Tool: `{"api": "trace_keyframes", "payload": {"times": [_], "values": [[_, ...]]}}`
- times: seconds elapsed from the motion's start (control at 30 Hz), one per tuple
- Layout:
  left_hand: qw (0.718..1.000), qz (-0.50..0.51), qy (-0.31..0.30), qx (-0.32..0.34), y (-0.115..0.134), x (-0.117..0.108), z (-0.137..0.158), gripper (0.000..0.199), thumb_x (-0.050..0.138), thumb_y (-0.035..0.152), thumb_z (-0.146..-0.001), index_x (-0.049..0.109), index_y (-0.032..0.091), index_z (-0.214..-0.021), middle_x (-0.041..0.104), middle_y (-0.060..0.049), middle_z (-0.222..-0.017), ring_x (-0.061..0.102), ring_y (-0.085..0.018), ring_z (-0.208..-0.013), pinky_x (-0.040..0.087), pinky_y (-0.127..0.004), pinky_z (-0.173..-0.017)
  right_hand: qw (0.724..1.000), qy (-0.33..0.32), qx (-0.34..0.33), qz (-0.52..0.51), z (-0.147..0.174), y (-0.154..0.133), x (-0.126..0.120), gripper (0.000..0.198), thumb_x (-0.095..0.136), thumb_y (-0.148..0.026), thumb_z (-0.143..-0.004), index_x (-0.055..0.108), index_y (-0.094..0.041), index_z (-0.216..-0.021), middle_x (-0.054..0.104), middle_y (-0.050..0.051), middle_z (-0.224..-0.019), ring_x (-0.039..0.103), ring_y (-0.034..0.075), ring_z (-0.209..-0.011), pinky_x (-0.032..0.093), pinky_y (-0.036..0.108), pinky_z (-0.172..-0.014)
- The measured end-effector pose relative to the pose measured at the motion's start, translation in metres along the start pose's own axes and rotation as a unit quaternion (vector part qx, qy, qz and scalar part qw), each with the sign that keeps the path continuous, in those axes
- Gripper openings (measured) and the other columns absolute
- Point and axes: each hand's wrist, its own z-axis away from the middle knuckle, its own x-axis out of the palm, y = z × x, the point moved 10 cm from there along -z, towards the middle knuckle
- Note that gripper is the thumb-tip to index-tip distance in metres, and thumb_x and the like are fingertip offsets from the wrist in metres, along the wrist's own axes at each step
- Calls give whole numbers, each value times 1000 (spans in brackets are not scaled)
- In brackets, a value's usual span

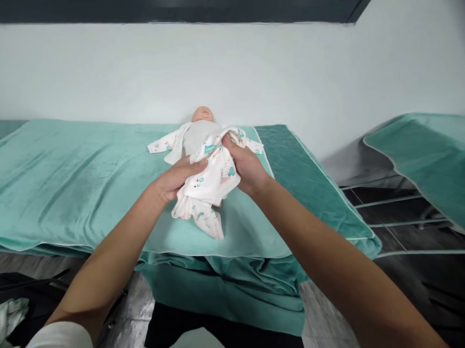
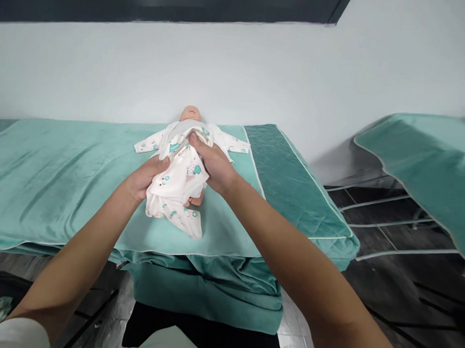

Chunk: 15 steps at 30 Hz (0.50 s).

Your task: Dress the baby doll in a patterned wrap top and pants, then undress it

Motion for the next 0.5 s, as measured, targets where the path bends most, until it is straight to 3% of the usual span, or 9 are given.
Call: {"api": "trace_keyframes", "payload": {"times": [0.1, 0.17, 0.33, 0.5], "values": [[999, -35, -24, -29, -4, 3, 0, 57, 89, 39, -65, 71, 14, -113, 78, -14, -101, 75, -33, -94, 60, -41, -80, 1000, -2, -1, -5, -2, 1, -2, 61, 57, -79, -80, 65, -29, -115, 76, 4, -98, 70, 25, -99, 55, 35, -76], [1000, -27, -4, -8, 2, 1, -3, 56, 89, 36, -65, 71, 13, -114, 77, -14, -103, 75, -32, -95, 60, -41, -82, 1000, -10, -10, -20, -1, 3, -1, 60, 57, -78, -81, 63, -30, -118, 76, 3, -100, 70, 25, -101, 56, 35, -76], [991, 64, 74, 88, 14, -6, -7, 56, 83, 47, -71, 71, 15, -115, 77, -12, -107, 72, -31, -105, 57, -42, -93, 999, -17, 10, -51, 9, 23, 1, 54, 62, -68, -84, 62, -29, -121, 75, 4, -106, 69, 25, -103, 57, 35, -79], [995, 50, 65, 52, -2, -7, -6, 56, 82, 48, -72, 71, 14, -116, 77, -12, -103, 73, -31, -101, 57, -41, -91, 993, -80, 56, -72, 16, 47, 3, 54, 65, -66, -82, 68, -25, -116, 76, 5, -102, 71, 25, -96, 58, 35, -76]]}}
